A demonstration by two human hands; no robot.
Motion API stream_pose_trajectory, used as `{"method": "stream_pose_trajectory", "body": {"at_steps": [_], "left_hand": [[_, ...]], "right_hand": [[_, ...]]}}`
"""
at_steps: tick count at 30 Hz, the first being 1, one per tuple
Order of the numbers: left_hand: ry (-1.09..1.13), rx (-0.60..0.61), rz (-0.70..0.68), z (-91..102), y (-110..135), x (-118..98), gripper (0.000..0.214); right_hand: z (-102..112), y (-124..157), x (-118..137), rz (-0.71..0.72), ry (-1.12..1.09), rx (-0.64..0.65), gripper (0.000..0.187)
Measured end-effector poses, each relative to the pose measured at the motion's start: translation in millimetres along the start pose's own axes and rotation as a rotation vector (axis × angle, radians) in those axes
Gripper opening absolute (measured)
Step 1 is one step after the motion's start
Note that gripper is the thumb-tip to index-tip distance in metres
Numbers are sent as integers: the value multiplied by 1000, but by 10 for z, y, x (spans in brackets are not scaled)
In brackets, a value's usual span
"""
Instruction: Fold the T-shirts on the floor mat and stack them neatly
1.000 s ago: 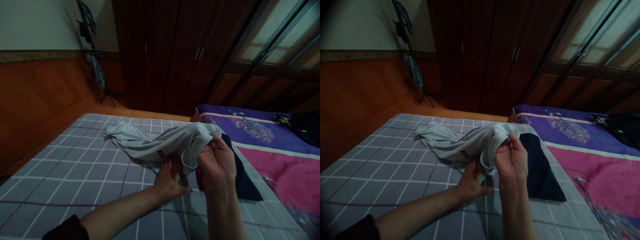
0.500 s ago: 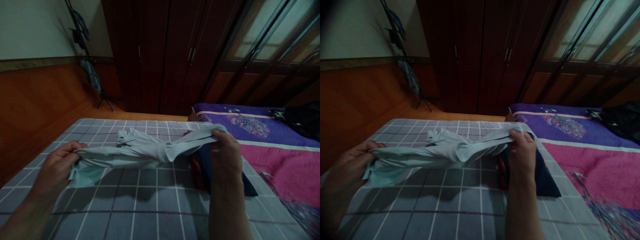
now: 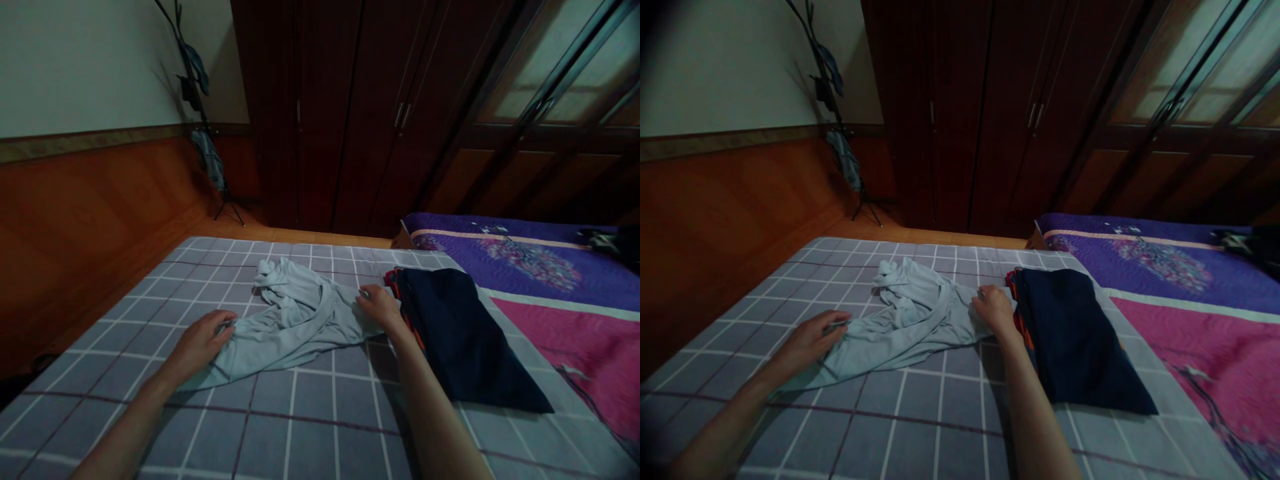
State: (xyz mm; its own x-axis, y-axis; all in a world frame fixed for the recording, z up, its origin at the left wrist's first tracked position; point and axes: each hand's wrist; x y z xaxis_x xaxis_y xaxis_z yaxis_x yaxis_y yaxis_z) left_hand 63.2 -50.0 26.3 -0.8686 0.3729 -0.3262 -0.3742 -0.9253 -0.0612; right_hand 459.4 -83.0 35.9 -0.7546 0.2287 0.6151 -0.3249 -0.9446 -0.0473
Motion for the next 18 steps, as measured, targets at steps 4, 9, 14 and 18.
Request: {"method": "stream_pose_trajectory", "body": {"at_steps": [4, 9, 14, 18], "left_hand": [[-55, -43, -170, -179, -165, -190, 32], [-69, -16, -195, -307, -250, -332, 34], [-100, -27, -152, -313, -242, -353, 23], [-47, -34, -199, -294, -213, -325, 18]], "right_hand": [[-86, 13, -51, 19, 79, 4, 36], [-152, 62, 4, 38, 80, -20, 41], [-120, 47, 44, 49, -72, -60, 12], [74, 29, 103, 55, -310, -80, 17]]}}
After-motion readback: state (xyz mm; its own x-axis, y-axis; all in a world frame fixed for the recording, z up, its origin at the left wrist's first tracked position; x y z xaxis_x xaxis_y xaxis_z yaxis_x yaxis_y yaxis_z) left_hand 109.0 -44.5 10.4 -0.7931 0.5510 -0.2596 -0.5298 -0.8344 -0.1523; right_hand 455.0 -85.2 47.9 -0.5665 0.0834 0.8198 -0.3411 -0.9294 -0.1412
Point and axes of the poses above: each hand's wrist, its own y-axis away from the middle knuckle, its own z-axis out of the back of the hand, x = y × z, and after that the axes turned 15 degrees about -y, right-handed
